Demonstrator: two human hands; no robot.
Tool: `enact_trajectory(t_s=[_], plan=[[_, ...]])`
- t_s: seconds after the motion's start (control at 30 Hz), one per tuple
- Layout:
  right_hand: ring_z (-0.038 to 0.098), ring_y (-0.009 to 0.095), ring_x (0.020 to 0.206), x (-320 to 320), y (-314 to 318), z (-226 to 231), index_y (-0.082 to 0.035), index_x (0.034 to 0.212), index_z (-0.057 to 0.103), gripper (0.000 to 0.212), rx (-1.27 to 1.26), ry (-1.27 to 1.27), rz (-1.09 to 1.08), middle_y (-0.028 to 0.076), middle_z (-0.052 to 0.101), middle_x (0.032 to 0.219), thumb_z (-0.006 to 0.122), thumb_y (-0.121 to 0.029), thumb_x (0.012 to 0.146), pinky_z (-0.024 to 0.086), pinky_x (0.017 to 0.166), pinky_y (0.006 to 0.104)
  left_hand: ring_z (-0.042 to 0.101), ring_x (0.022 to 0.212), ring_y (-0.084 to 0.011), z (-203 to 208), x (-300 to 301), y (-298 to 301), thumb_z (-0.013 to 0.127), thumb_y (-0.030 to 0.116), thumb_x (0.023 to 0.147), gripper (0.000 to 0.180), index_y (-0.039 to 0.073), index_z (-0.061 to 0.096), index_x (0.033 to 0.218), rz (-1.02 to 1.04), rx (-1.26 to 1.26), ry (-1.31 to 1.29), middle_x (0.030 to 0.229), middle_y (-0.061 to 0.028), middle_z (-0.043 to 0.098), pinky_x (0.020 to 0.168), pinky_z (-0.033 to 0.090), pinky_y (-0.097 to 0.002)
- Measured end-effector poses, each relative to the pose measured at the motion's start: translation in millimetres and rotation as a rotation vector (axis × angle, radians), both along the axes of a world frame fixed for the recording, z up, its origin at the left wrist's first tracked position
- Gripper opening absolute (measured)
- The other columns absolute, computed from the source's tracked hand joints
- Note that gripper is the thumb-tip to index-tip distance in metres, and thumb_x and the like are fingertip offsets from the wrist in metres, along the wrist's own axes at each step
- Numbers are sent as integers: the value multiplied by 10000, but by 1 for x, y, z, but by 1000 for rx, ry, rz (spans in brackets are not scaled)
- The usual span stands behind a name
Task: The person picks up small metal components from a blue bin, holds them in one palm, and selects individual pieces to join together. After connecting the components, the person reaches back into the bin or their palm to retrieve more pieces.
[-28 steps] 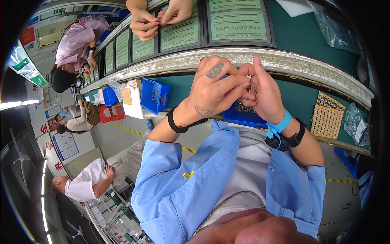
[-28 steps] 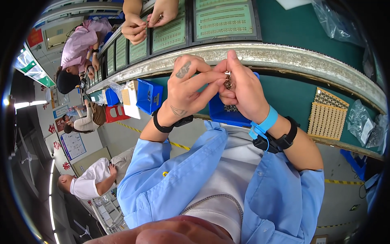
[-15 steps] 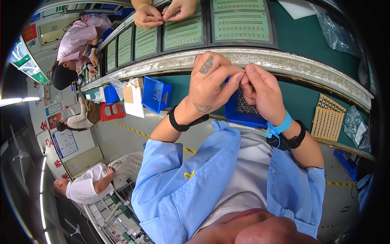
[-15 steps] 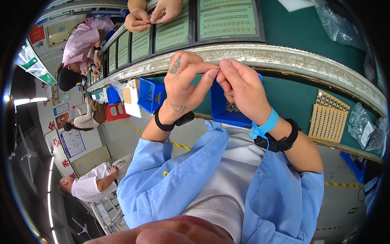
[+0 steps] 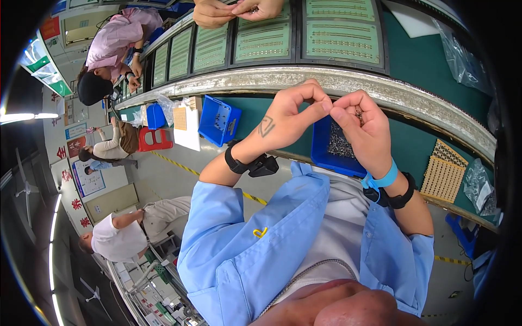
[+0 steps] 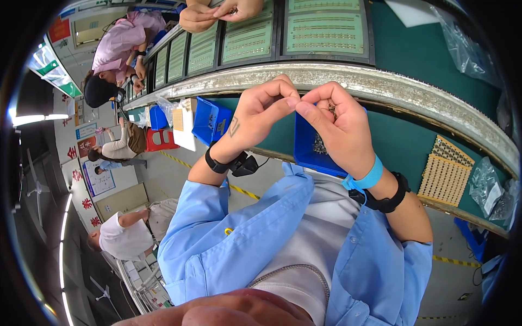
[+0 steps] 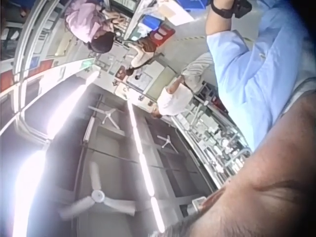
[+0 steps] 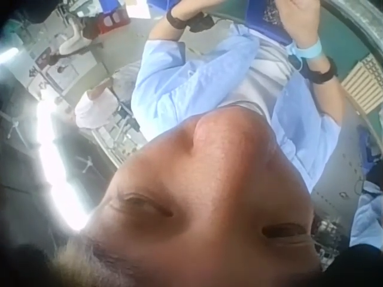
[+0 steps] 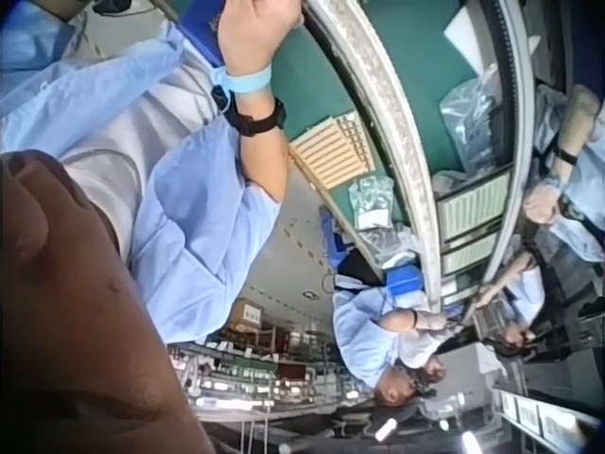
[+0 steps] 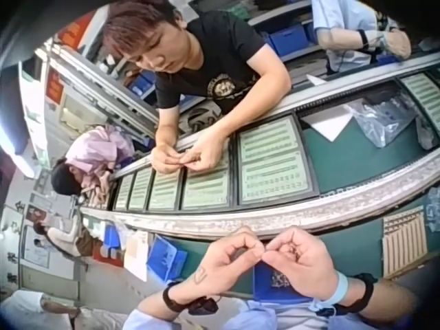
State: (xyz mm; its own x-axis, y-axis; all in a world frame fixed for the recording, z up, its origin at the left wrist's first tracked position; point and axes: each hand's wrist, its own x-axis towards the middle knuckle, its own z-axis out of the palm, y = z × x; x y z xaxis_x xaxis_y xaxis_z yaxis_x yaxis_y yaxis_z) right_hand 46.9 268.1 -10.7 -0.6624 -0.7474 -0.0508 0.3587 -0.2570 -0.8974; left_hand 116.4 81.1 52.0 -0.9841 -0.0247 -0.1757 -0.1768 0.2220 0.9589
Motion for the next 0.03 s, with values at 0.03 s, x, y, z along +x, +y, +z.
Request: enact_trajectory(t_s=[0.03], plan=[[466,-10,754,-2,1,-4,-34,1221,648,220,-3,-9,38,-60,629,889,643,-164,1043,389,660,176,531,879,-125,-2,0,0,616,104,1011,123,-11,649,981,-16,-11,5,959,-36,578,804,429,-265]])
